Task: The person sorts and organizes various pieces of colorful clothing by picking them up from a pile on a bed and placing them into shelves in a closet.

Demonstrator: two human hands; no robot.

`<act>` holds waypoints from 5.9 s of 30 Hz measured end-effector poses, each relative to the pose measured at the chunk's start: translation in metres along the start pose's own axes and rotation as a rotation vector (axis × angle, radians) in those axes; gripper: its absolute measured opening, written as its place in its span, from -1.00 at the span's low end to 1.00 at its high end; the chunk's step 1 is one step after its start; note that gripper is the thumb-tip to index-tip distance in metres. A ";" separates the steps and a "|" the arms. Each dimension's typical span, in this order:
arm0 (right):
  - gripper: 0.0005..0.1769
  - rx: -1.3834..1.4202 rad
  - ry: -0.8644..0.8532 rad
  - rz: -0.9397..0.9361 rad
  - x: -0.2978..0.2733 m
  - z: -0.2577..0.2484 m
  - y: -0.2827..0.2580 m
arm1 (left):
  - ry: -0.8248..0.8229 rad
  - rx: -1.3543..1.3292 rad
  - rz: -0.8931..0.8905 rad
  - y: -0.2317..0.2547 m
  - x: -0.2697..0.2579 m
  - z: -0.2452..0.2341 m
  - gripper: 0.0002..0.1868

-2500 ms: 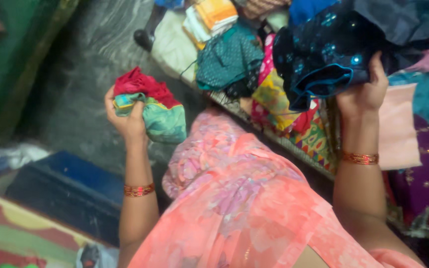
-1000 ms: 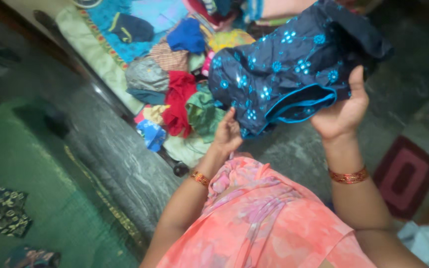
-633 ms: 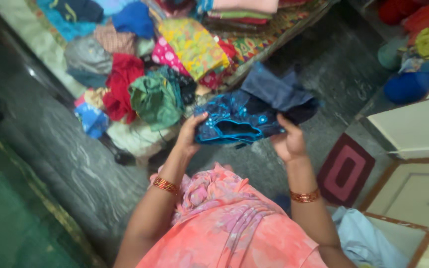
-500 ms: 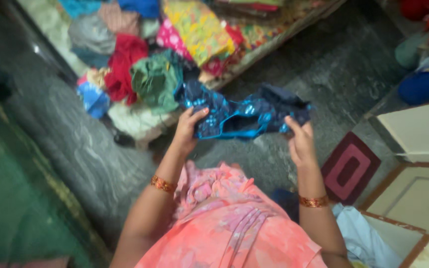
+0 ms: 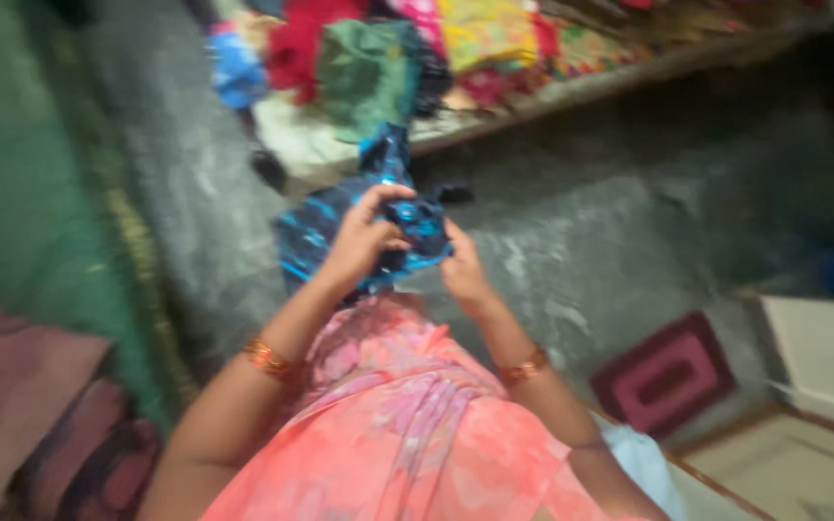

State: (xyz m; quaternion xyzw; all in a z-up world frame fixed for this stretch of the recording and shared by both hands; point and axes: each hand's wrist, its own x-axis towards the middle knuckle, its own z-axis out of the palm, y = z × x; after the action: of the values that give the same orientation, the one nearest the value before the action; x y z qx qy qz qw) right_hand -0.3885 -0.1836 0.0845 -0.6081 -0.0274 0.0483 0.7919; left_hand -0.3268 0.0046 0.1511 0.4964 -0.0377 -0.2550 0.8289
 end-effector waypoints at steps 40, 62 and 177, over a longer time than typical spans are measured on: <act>-0.74 -1.102 -0.394 -0.318 0.033 0.269 -0.072 | -0.104 1.171 0.649 0.131 -0.171 -0.196 -0.76; -0.63 -1.199 -0.338 -0.282 0.025 0.156 -0.112 | -0.073 1.018 0.584 0.117 -0.084 -0.194 -0.68; -0.62 -0.197 0.734 -0.085 0.045 -0.072 -0.147 | -0.407 -0.578 -0.571 0.090 0.244 0.019 -0.52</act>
State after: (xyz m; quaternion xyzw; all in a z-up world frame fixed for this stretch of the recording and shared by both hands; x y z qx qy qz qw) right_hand -0.3298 -0.2857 0.2067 -0.6564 0.2282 -0.2086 0.6881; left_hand -0.0869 -0.0891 0.1898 0.1749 0.0110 -0.5659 0.8056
